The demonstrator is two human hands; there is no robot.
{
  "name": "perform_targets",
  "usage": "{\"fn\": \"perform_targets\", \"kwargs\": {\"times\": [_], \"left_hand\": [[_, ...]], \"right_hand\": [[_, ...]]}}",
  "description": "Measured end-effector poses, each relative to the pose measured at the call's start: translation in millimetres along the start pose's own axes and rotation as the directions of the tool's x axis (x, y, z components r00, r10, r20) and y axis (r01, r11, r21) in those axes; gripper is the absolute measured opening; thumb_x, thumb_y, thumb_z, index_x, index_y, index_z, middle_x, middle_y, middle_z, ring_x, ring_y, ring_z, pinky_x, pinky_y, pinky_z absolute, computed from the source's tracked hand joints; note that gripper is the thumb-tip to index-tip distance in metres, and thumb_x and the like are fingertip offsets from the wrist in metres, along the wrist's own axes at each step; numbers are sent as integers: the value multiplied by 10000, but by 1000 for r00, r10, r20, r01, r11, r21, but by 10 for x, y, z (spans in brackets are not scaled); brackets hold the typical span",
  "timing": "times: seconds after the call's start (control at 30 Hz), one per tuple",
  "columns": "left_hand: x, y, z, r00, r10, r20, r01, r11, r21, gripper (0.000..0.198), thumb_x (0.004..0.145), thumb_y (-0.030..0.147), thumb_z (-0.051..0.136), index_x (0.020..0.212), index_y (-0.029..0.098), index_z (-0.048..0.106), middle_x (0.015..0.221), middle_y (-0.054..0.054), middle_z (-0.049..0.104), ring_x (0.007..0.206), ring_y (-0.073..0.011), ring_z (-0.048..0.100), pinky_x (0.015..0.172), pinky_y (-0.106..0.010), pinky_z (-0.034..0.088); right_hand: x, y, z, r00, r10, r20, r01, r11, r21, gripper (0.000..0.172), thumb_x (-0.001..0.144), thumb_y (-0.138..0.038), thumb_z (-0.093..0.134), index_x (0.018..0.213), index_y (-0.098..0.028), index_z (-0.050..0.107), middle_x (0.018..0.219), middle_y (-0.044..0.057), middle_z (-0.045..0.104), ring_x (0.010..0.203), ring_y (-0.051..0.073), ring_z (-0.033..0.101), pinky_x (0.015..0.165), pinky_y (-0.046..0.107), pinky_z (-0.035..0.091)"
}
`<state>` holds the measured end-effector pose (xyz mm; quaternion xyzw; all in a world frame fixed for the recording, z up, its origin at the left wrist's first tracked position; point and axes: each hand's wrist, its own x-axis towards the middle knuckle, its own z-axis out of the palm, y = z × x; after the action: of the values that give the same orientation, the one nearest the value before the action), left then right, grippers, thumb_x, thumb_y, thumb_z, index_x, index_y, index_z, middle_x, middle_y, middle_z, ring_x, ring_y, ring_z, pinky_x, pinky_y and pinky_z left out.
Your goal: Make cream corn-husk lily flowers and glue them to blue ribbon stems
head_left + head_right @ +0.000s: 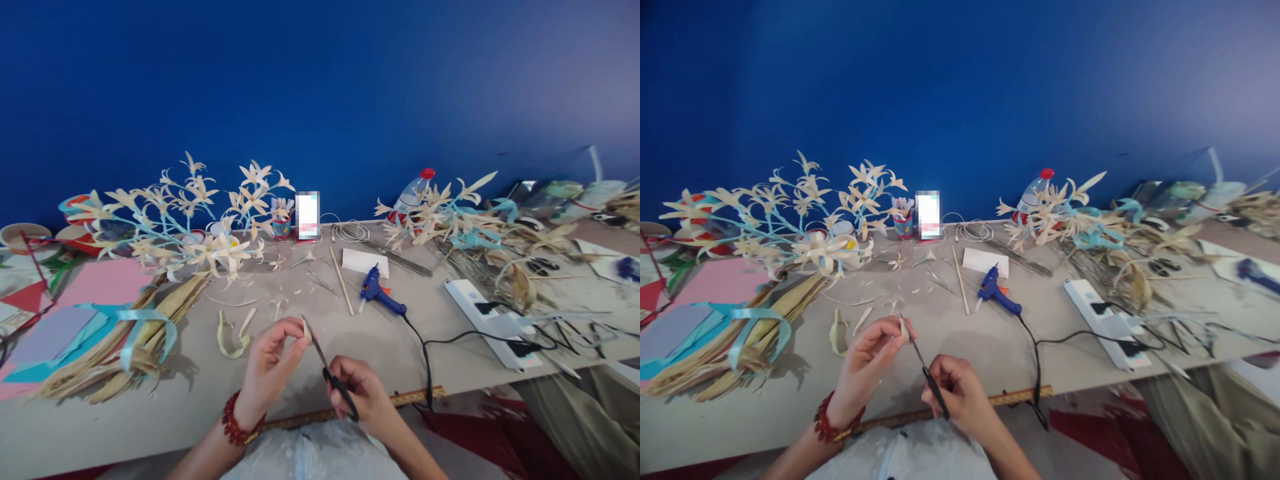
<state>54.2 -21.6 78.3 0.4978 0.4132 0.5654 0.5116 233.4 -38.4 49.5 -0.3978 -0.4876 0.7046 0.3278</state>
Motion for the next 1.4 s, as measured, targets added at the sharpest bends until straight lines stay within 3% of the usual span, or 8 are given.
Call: {"fn": "perform_targets", "kwargs": {"times": [0.13,0.33,0.7,1.1,1.4], "left_hand": [[1,-7,2,1000,-2,17,3,998,-55,70,852,210,608,797,197,649,838,-54,652,832,-200,606,793,-320,457],[9,-8,-3,1000,-2,19,2,999,-32,76,852,205,612,792,196,657,845,-48,643,829,-186,586,778,-292,445],[-8,18,-78,983,99,157,-110,992,61,79,863,167,593,826,202,654,862,-71,691,927,-223,621,845,-341,456],[-10,-1,-57,974,147,170,-161,984,74,86,864,143,585,815,197,631,817,-55,680,833,-189,619,814,-327,459],[-12,-14,-64,976,132,175,-148,986,79,83,863,137,586,821,196,627,837,-58,671,923,-214,631,807,-316,463]], "right_hand": [[5,58,-17,999,16,-28,-15,999,29,480,655,-583,744,617,-204,452,476,-77,435,375,63,382,391,191,304],[-31,81,-50,996,-82,45,80,996,42,554,650,-695,689,705,-174,508,572,-26,524,442,79,464,447,197,339],[-82,33,-89,992,18,121,-33,992,119,577,590,-682,743,675,-181,469,543,-34,548,399,59,448,396,169,298],[-66,56,-72,994,-16,111,0,989,145,549,612,-649,752,654,-162,503,472,-47,529,361,48,445,370,151,287],[-68,63,-73,991,-3,131,-19,987,161,566,582,-645,774,657,-166,481,510,-38,546,383,53,470,385,153,308]]}}
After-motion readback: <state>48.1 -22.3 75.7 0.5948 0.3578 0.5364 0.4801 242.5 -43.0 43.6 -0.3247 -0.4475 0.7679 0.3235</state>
